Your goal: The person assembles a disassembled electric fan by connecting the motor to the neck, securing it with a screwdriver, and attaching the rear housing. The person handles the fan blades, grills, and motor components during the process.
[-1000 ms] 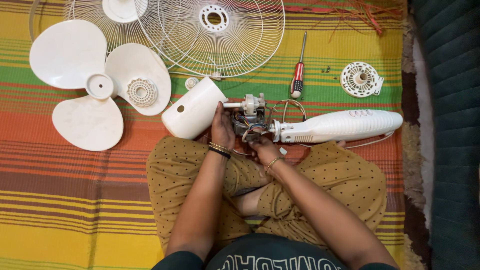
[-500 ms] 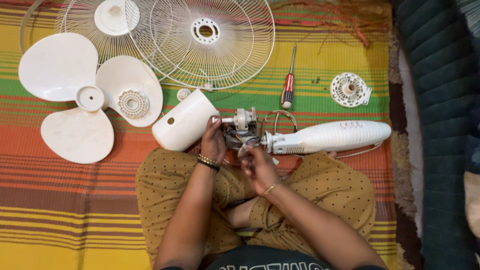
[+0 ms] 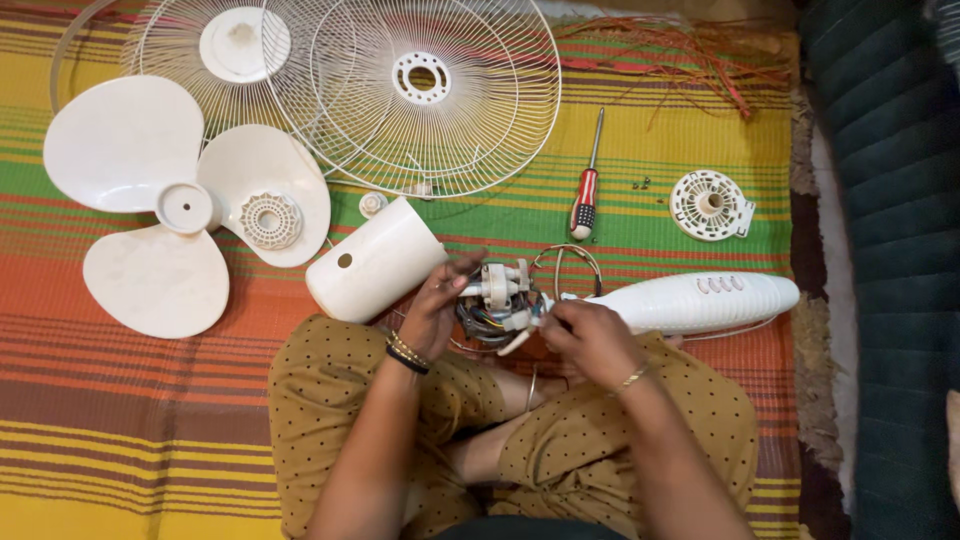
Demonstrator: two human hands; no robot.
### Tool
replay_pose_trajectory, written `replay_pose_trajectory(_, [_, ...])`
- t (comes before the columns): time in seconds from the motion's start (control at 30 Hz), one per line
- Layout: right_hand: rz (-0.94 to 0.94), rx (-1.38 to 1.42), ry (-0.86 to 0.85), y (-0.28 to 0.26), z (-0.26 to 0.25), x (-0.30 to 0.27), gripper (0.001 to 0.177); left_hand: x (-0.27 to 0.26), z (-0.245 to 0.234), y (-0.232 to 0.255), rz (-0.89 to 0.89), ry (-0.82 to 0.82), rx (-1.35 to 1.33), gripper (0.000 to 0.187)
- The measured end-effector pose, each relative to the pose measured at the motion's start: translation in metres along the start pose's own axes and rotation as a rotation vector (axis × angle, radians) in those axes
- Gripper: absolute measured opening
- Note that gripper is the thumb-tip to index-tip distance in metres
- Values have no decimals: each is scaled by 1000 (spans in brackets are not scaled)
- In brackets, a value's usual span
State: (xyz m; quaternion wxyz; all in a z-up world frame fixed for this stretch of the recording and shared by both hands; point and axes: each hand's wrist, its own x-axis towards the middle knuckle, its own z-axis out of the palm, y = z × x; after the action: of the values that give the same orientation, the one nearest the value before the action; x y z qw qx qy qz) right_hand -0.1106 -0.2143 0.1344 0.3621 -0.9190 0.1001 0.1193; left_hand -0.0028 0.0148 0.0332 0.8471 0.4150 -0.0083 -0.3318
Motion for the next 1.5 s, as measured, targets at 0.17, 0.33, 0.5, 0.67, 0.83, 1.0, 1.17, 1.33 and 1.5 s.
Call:
replay_pose_trajectory(0.17, [78,-162,-148,-11,-27,-14,27,-13,-4,9,-36,-134,121,27])
replay_pose_trajectory(0.33, [152,-184,-111,-10,-23,-16,26,-21,-6,5,34,-253,218,27])
replay_pose_trajectory(0.5, [265,-85,-204,3,-15,-3,28,-27,0,7,-26,-317,194,31])
replay_pose_trajectory(0.67, [136,-118,-143,1,-8,-7,25,-40,6,10,16,-402,290,34])
replay_pose_trajectory(0.83, [134,-90,-60,-21,-15,-25,20,-45,12,13,137,-415,522,37])
replay_pose_trajectory(1.0, [-130,-146,181,-46,-4,-38,20,-45,16,13,6,-350,411,70])
replay_pose_trajectory(1.17, [-109,54,190,-49,3,-29,20,-41,19,15,-79,-354,199,91])
replay_pose_trajectory(1.33, [-98,65,153,-40,6,-18,22,-37,17,14,-49,-343,158,86])
replay_pose_trajectory(1.5, [-82,206,117,-33,7,-14,19,-25,14,6,14,-251,71,76])
